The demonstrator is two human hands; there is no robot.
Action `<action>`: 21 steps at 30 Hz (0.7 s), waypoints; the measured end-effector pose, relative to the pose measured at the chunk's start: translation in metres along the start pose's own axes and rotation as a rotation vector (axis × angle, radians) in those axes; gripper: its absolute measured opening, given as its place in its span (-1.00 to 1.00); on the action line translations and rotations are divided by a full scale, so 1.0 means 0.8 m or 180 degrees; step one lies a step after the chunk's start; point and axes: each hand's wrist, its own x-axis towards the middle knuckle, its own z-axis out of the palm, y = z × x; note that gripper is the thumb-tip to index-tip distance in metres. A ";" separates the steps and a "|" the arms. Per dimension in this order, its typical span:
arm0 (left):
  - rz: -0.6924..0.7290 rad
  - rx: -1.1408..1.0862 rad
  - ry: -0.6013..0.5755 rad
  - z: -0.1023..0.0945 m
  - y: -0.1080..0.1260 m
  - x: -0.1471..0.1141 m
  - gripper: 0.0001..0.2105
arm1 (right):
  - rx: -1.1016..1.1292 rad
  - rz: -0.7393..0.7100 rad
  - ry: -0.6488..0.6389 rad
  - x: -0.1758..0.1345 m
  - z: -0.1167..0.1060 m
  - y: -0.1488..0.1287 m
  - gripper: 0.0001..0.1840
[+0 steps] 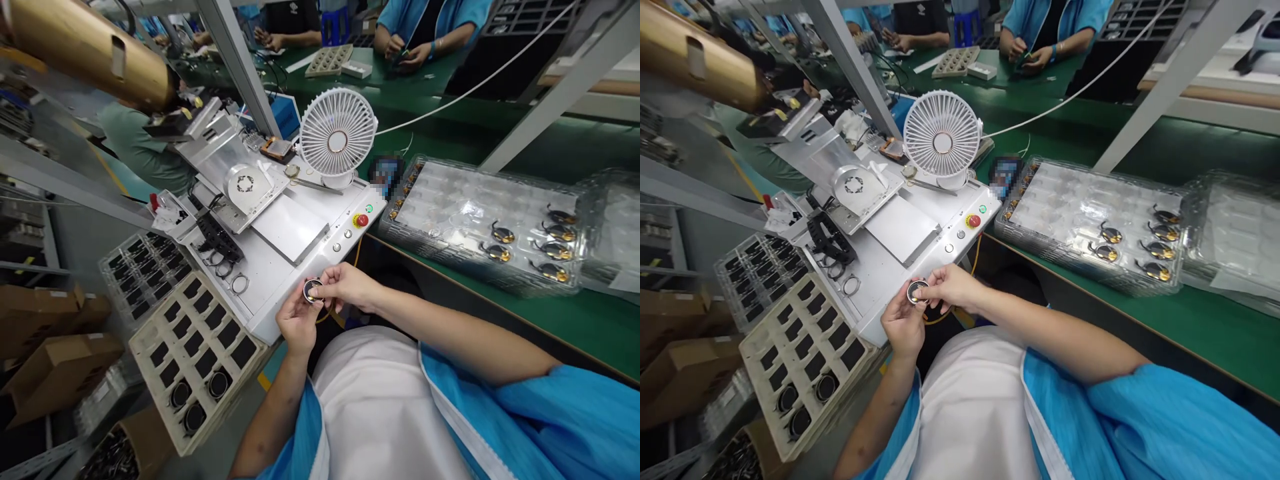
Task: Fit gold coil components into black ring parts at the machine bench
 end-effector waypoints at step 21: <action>0.0369 0.1186 -0.0530 0.005 0.028 0.004 -0.33 | -0.1252 -0.0835 0.0217 -0.024 -0.012 -0.011 -0.60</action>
